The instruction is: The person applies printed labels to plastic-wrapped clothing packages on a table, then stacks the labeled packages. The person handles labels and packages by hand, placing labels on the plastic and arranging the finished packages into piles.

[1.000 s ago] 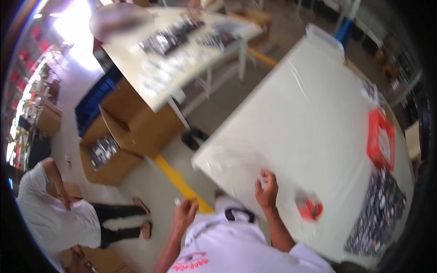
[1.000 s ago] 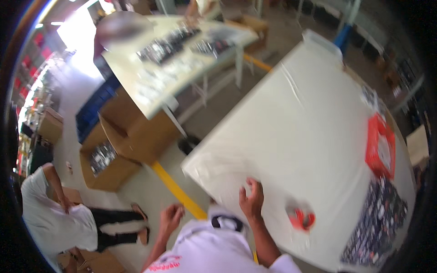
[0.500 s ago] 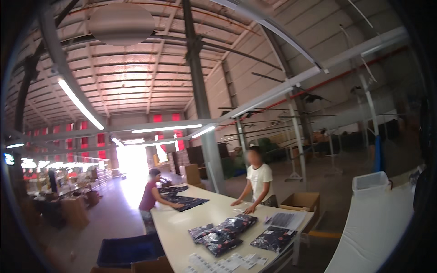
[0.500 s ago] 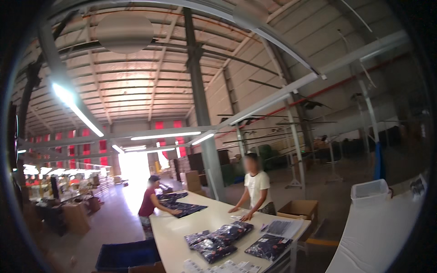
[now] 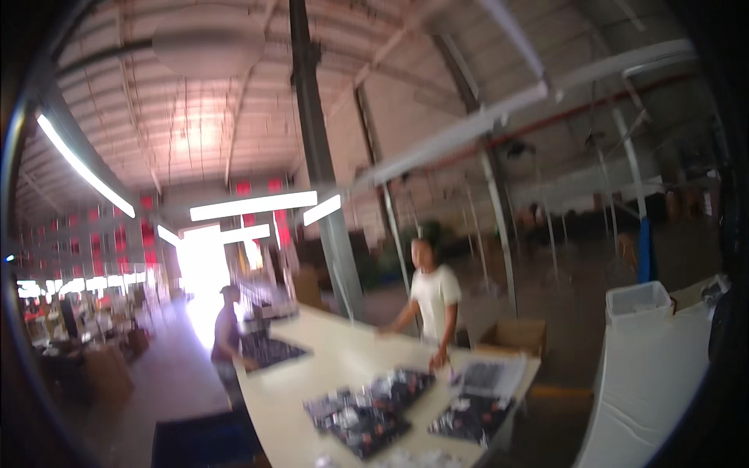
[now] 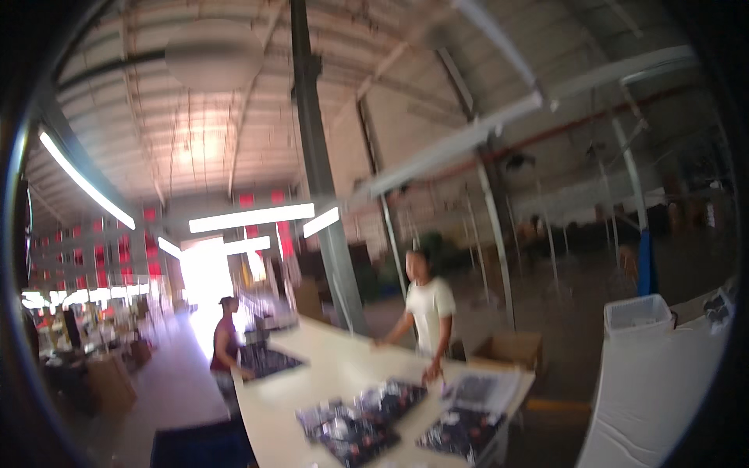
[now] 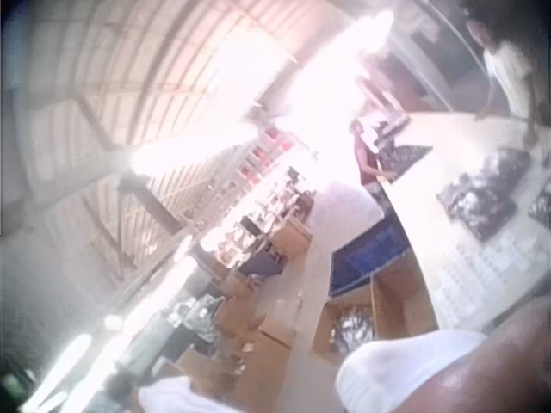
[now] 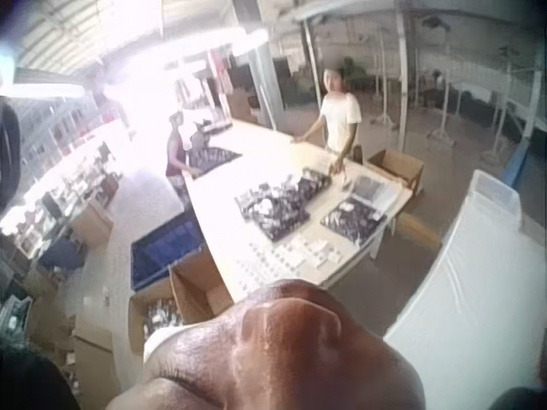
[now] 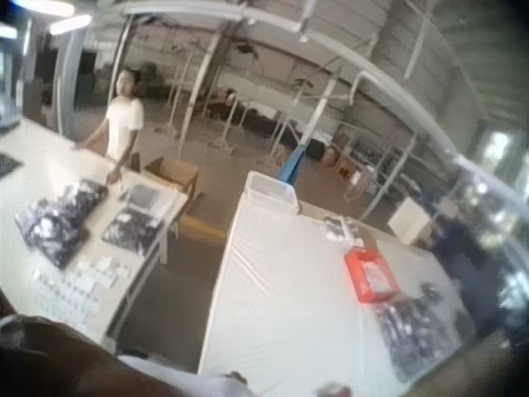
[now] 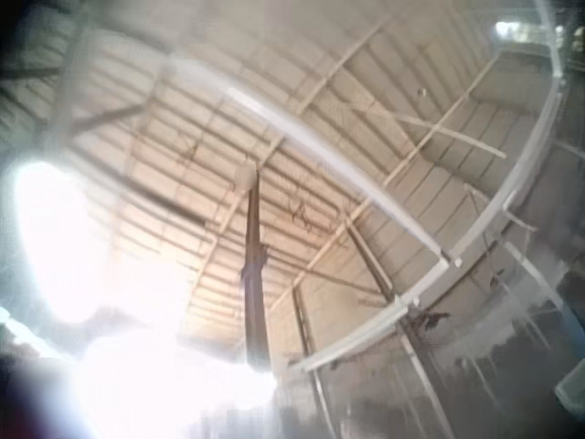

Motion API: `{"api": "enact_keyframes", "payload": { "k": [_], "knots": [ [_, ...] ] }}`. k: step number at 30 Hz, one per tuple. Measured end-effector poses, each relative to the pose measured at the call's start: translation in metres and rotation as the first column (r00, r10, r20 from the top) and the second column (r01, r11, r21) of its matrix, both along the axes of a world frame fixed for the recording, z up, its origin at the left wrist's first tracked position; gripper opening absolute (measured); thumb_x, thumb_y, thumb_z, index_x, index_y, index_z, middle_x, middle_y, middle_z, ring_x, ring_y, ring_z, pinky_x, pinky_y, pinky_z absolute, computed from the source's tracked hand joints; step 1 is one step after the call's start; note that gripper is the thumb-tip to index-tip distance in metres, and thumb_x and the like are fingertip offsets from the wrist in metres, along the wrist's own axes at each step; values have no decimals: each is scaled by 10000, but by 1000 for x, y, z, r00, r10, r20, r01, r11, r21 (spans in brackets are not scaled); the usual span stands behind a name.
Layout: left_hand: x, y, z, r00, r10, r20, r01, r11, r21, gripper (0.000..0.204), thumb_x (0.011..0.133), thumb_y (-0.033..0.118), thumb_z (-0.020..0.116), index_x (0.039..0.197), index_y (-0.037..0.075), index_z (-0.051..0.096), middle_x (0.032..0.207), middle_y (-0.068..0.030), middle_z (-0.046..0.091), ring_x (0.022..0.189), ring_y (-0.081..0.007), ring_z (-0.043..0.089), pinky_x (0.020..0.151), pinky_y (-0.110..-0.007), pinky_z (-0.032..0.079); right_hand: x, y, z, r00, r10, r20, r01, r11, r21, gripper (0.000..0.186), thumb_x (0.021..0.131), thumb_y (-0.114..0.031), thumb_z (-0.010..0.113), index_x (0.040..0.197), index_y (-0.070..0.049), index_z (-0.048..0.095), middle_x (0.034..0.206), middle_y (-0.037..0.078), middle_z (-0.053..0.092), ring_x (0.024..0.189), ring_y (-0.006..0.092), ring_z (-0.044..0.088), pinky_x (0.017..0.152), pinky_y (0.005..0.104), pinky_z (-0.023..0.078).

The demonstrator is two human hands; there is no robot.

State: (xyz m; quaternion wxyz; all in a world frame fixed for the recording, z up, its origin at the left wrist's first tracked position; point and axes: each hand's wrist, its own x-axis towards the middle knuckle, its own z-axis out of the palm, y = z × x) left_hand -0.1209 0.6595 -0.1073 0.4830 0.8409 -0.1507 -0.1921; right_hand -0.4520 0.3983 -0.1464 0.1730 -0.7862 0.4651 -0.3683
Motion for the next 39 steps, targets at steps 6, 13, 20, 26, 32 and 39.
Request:
{"api": "enact_keyframes", "payload": {
  "k": [6,13,20,26,32,39],
  "knots": [
    [-55,68,-66,942,259,-216,-264,964,2,463,1029,294,525,1368,13,384,841,-109,642,698,-175,632,618,-325,536,55,-112,3,952,226,-208,-98,866,490,311,966,-328,573,1070,-38,608,962,140,625,823,256,558,704,447,430],
    [-117,15,-87,694,693,-195,-691,717,91,653,1046,330,470,1545,59,148,955,-184,652,696,-209,646,612,-329,546,-35,-181,-60,909,232,-346,237,395,888,292,980,-321,562,1011,-38,627,853,117,642,678,217,572,595,393,448],
    [-105,-72,-62,577,539,-614,-420,840,342,659,1012,565,424,1388,27,476,1067,-179,694,822,-257,687,668,-370,539,-54,-321,18,845,364,-392,282,318,905,294,995,-313,552,952,-37,646,745,95,659,534,179,586,485,338,467],
    [-69,-166,-39,565,501,-655,-238,860,452,387,929,372,573,863,26,733,708,-102,702,618,-179,645,584,-310,511,169,-445,90,756,554,-348,-125,644,754,296,1004,-301,584,941,-15,624,780,74,710,470,133,580,448,297,466],
    [29,-256,41,871,187,-455,16,914,406,372,920,314,617,741,1,704,647,-166,674,647,-348,680,631,-407,527,295,-449,68,780,580,-234,-440,776,452,409,912,-177,696,1279,-26,597,1139,146,694,1037,228,673,917,353,526],
    [156,-395,77,989,74,-125,-83,995,-64,323,945,199,677,1195,9,601,834,-110,703,688,-166,660,662,-297,523,354,-487,28,955,281,93,-277,734,620,517,959,-200,645,1397,13,470,1348,208,561,1217,262,574,1010,358,465]
  ]
}}
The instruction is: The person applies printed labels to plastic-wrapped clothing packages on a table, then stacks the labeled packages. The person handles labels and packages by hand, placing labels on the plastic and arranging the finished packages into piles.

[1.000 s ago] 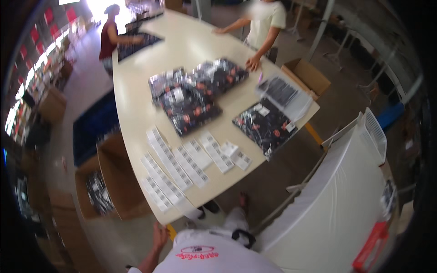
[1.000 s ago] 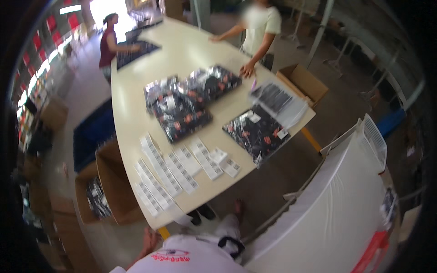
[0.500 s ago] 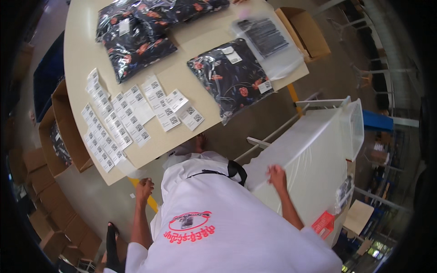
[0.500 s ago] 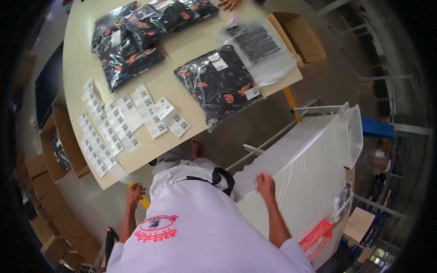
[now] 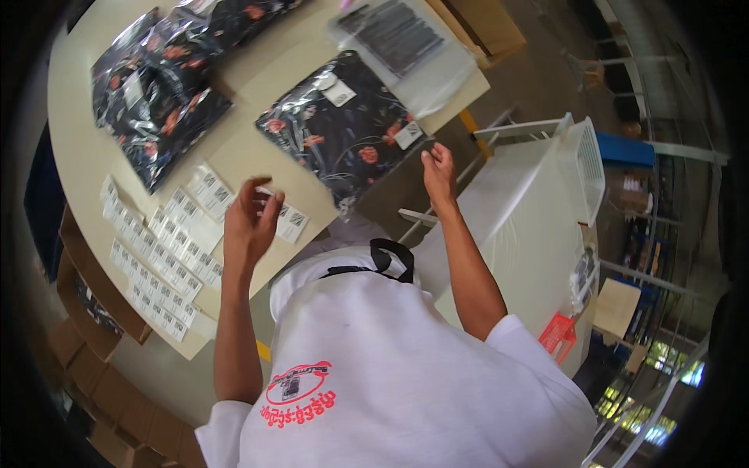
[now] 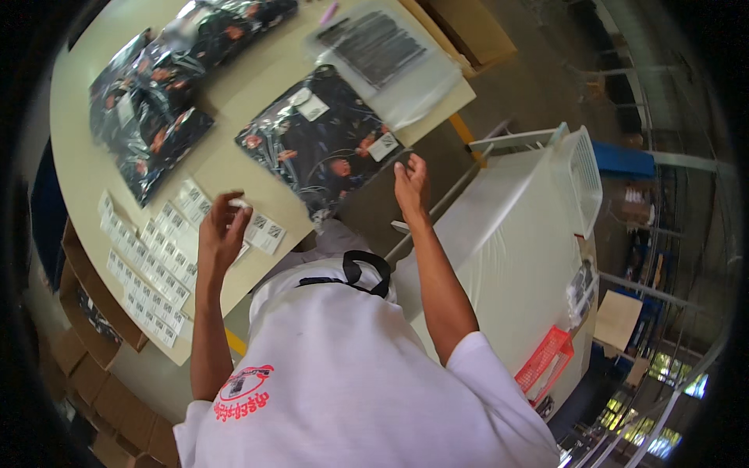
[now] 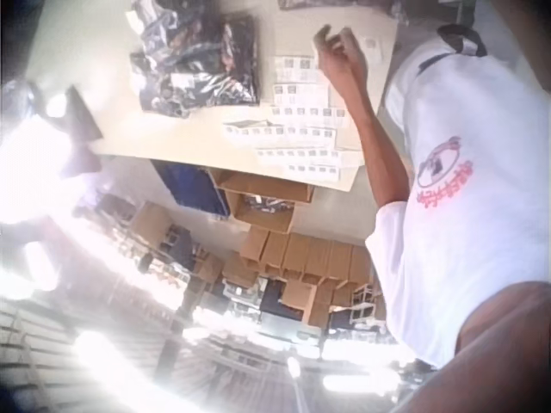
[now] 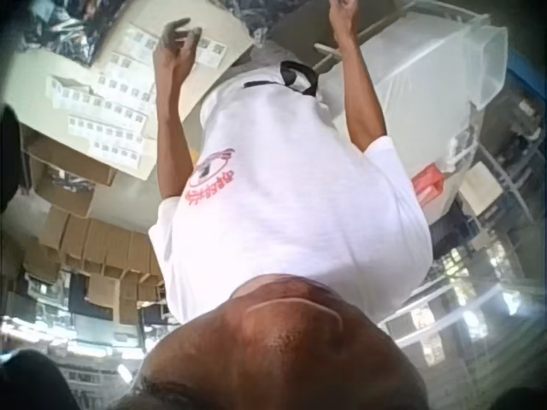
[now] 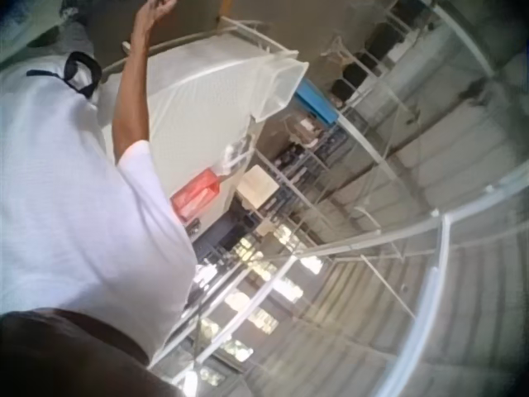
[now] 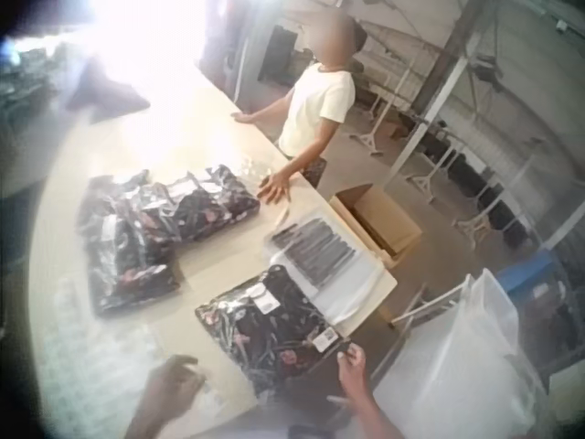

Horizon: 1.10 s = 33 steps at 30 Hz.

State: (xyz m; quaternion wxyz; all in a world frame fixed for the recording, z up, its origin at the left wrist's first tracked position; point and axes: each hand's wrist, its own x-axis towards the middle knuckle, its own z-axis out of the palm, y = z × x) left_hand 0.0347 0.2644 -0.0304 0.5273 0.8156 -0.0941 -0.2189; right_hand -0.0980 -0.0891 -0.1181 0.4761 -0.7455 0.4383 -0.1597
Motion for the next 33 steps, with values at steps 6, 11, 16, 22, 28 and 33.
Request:
{"api": "enact_keyframes", "payload": {
  "k": [6,11,16,22,28,33],
  "knots": [
    [38,-86,-59,970,143,-195,-136,990,49,933,883,459,741,1529,11,239,1249,-237,617,1104,-285,639,862,-409,544,25,-55,-25,996,49,70,-48,999,-12,453,959,-240,626,1315,25,535,1314,227,568,1181,319,586,977,399,480],
    [23,-108,-63,864,322,-386,-313,946,89,1073,858,493,756,1537,-18,101,1306,-257,540,1137,-327,611,900,-477,547,39,-72,-38,972,231,-38,-234,951,-202,368,920,-288,667,1135,11,658,1057,197,664,980,347,642,882,427,506],
    [2,-116,-54,788,441,-429,-392,897,203,1081,817,532,782,1515,-35,181,1193,-214,548,1022,-290,619,860,-436,550,54,-79,-25,931,356,-86,-339,926,165,367,907,-341,688,991,15,716,782,129,705,747,220,669,708,374,511],
    [-13,-138,-61,759,515,-400,-458,857,234,1009,793,511,813,1432,-77,299,1049,-151,581,887,-210,617,722,-325,519,58,-90,-9,852,521,-40,-514,850,117,384,895,-374,702,969,1,726,798,129,720,718,196,671,675,358,512],
    [-21,-149,-77,762,596,-253,-563,803,195,937,792,462,830,1385,-102,373,942,-130,617,785,-177,612,644,-304,501,65,-103,-19,794,586,-162,-580,810,88,364,878,-357,716,937,3,712,750,128,707,670,226,664,659,375,512],
    [-28,-155,-67,747,631,-208,-583,773,252,958,794,468,828,1411,-102,366,1037,-173,634,870,-210,637,742,-322,522,64,-97,-11,826,550,-127,-542,835,92,360,880,-346,717,912,12,703,722,123,694,658,220,656,642,376,509]
  ]
}}
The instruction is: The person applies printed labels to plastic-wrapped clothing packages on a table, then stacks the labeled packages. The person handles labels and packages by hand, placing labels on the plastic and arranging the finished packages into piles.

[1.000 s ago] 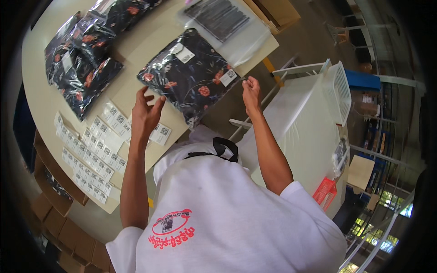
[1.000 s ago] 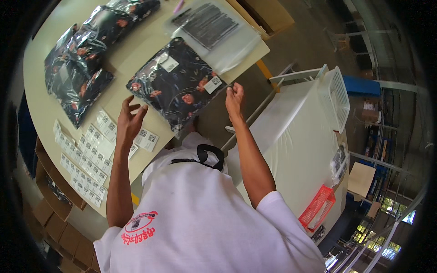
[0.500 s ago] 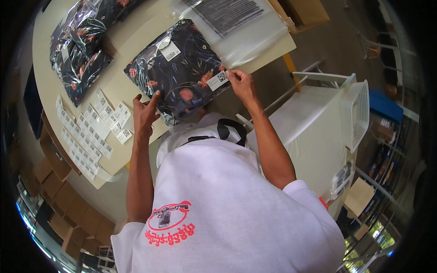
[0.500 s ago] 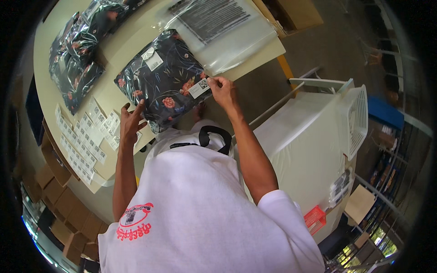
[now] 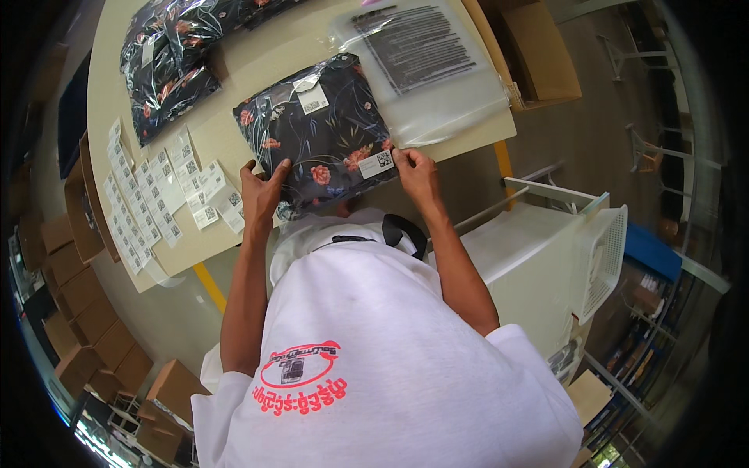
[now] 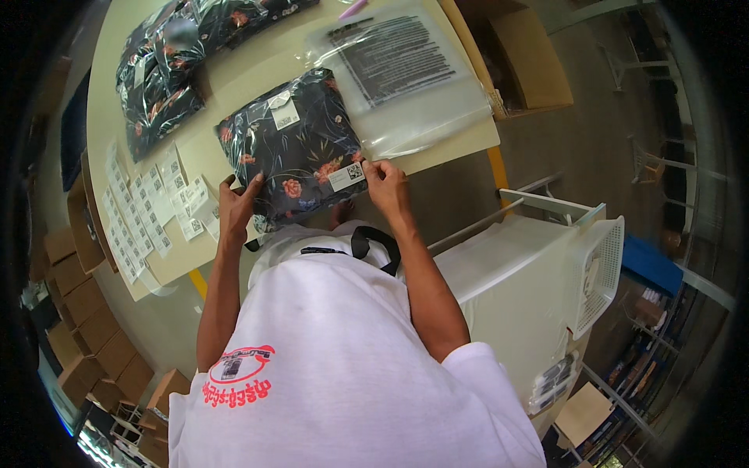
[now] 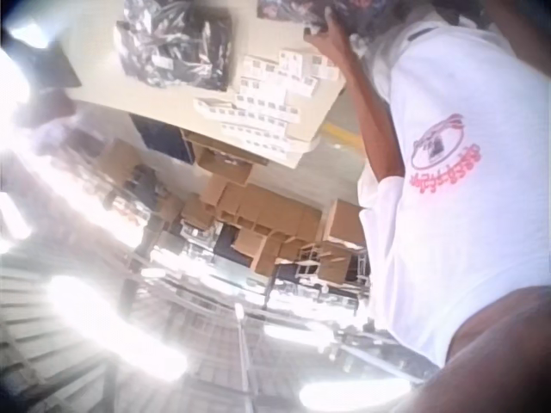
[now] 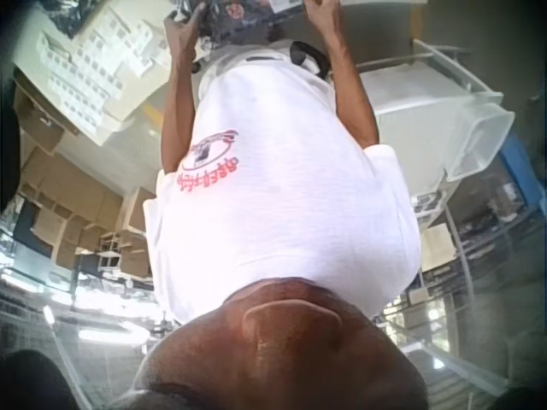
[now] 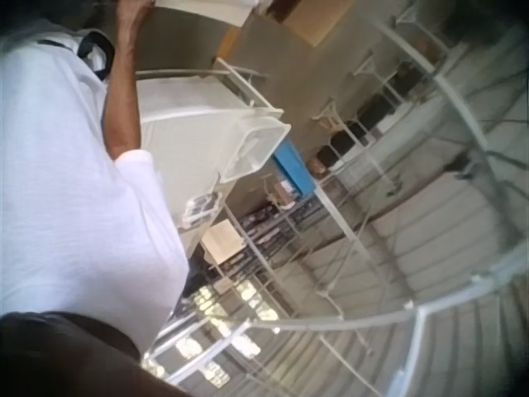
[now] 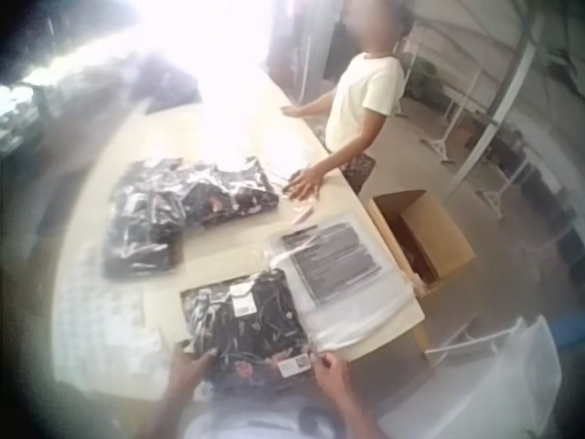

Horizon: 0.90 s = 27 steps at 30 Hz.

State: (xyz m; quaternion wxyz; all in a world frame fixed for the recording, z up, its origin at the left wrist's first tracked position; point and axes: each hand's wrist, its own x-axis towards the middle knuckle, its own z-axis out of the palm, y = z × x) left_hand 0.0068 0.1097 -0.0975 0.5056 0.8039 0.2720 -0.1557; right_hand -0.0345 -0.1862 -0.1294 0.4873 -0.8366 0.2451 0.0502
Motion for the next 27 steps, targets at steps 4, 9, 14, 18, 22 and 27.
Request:
{"api": "enact_keyframes", "payload": {
  "k": [4,9,14,18,22,27],
  "knots": [
    [-8,3,-23,994,-39,99,29,994,101,955,791,463,832,1405,-106,371,1087,-190,636,937,-229,639,821,-328,519,-3,2,0,999,36,32,-35,999,-28,376,899,-357,704,889,19,696,698,115,674,644,199,637,626,370,502],
    [1,1,10,998,67,-1,-64,946,-317,787,808,332,832,1309,-129,438,1079,-180,651,889,-224,678,754,-333,564,1,4,2,1000,2,-30,-1,999,45,433,896,-412,720,866,17,671,689,71,649,629,158,605,590,343,495],
    [25,16,19,970,38,-238,-196,700,-687,240,857,99,743,993,-82,663,825,-114,712,640,-196,692,591,-331,594,1,15,20,961,-247,-127,278,847,454,436,871,-448,750,908,-27,640,785,19,617,666,127,601,483,309,509],
    [32,15,23,995,-56,-88,-19,730,-683,320,859,104,730,1138,-22,640,934,-82,705,767,-166,685,692,-328,582,2,26,44,954,-244,-174,299,805,512,479,867,-468,753,1084,-68,601,915,25,646,780,117,634,439,272,480],
    [45,25,51,984,-157,88,177,752,-635,384,870,80,690,1235,1,604,1050,-70,690,895,-143,657,805,-299,548,1,31,60,985,-100,-143,170,733,659,282,978,-330,623,1159,-114,615,890,-7,684,695,106,660,441,256,462],
    [26,65,130,958,-6,287,218,667,-713,407,870,84,707,1251,-5,595,1101,-78,694,956,-135,646,854,-297,532,14,49,75,996,-92,12,35,495,868,556,1023,-562,418,1237,-80,598,1114,79,680,1007,215,655,789,381,553]
  ]
}}
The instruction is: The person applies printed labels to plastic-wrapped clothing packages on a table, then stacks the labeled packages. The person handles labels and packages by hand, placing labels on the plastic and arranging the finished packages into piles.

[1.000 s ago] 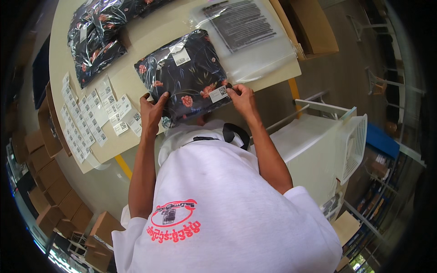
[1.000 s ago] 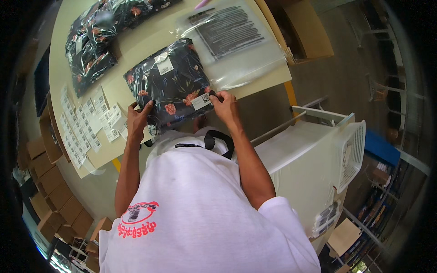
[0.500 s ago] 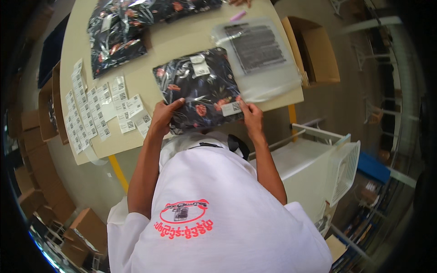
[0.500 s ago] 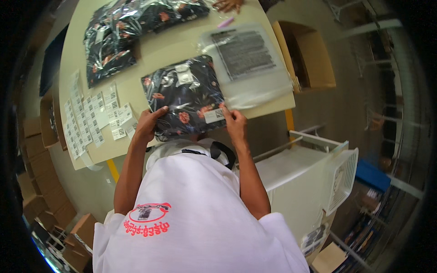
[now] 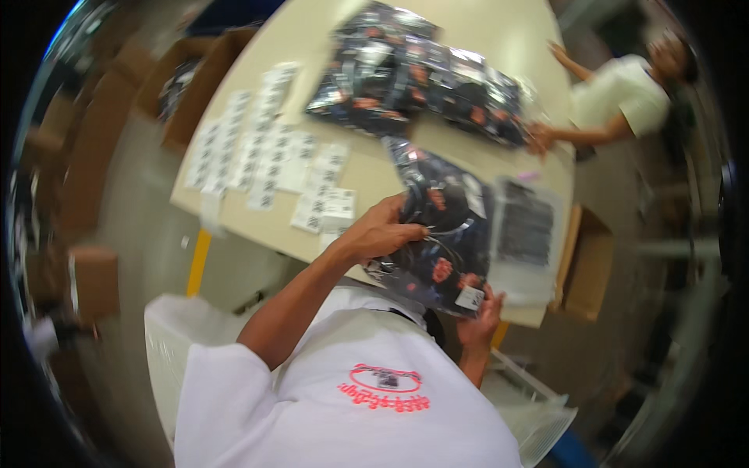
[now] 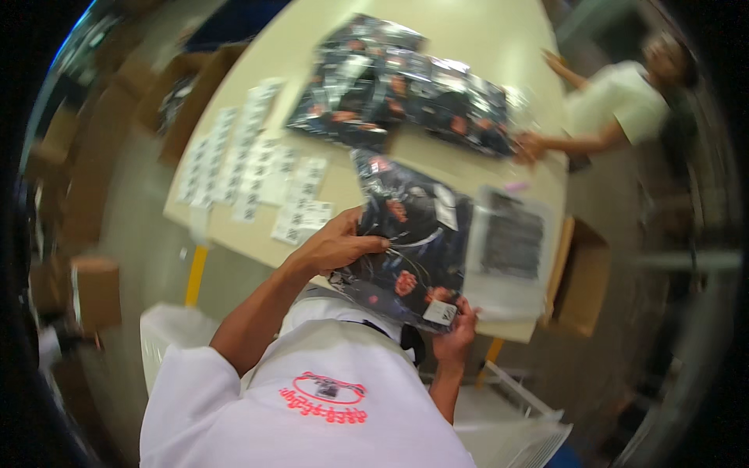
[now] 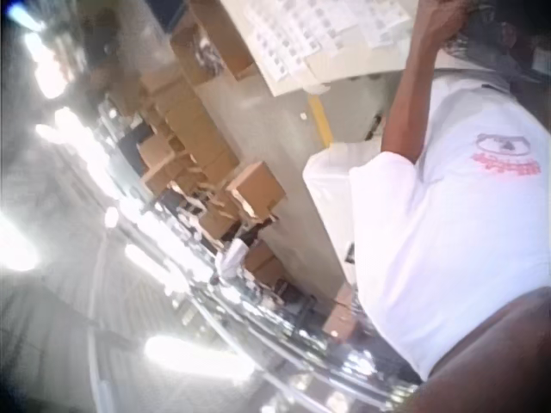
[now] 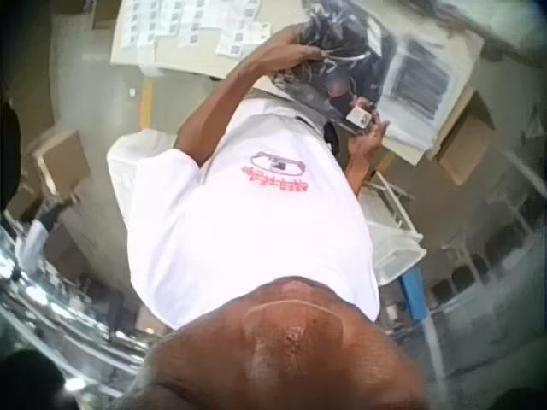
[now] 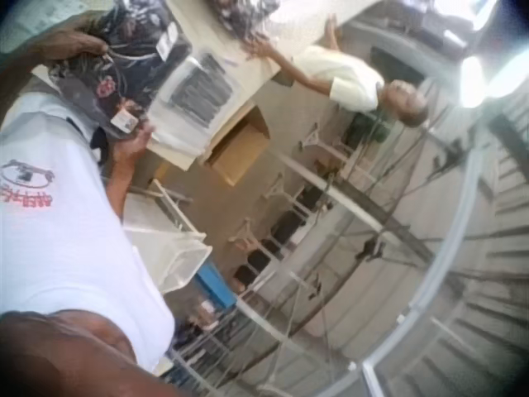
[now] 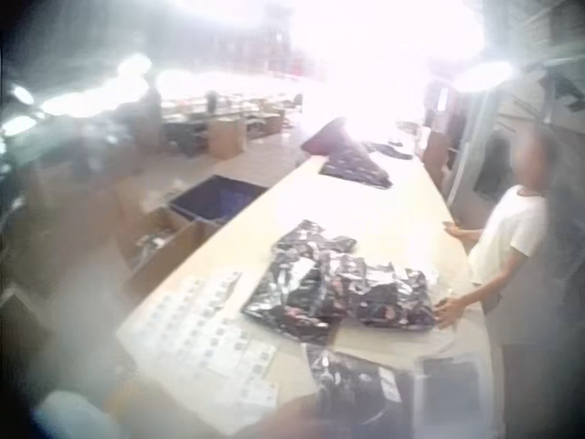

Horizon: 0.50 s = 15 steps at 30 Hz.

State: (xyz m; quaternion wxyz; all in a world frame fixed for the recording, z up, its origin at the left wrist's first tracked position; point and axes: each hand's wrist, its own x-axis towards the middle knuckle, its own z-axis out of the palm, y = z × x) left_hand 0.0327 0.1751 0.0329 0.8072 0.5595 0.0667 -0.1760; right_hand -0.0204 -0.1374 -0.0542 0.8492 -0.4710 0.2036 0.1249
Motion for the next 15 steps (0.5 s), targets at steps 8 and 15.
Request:
{"api": "enact_keyframes", "payload": {
  "k": [8,15],
  "knots": [
    [-183,5,45,526,833,172,-839,542,-58,354,840,15,721,1183,9,638,1120,-53,673,1063,-167,610,1022,-335,451,108,11,-24,607,788,-104,-725,495,-479,529,1030,-480,485,1313,-36,525,1089,111,671,840,192,666,623,307,553],
    [-392,-64,76,-549,806,224,-836,-533,-131,412,876,63,648,1276,-3,576,1188,-98,660,1051,-235,666,941,-377,549,139,81,-23,358,934,13,-697,277,-661,433,1009,-324,594,1358,-89,492,1109,82,649,838,138,656,633,267,549]
  ]
}}
